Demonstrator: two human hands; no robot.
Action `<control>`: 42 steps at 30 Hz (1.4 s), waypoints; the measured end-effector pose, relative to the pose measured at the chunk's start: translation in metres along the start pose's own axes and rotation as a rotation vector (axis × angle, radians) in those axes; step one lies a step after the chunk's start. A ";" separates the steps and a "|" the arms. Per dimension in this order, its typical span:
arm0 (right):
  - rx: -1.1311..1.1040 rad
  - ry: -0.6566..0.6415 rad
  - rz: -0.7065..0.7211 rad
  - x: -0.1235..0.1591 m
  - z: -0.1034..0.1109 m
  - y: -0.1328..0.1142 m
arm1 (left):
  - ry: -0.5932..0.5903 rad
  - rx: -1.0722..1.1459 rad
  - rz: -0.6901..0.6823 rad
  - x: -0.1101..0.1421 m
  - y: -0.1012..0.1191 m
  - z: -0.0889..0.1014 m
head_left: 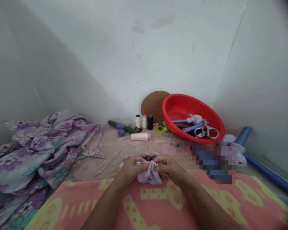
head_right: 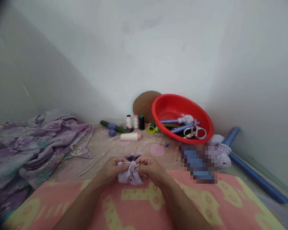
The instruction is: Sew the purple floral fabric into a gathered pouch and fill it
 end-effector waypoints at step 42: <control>0.182 0.059 -0.045 -0.002 0.000 -0.003 | -0.024 -0.086 -0.053 0.002 0.002 0.002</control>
Point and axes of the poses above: each hand's wrist, its own x-axis away from the middle knuckle, its own z-axis out of the back of the hand, y = z × x, the point moved 1 cm from there along -x, towards the middle knuckle, and after that the axes turned 3 degrees about z, right-handed, at the moved point
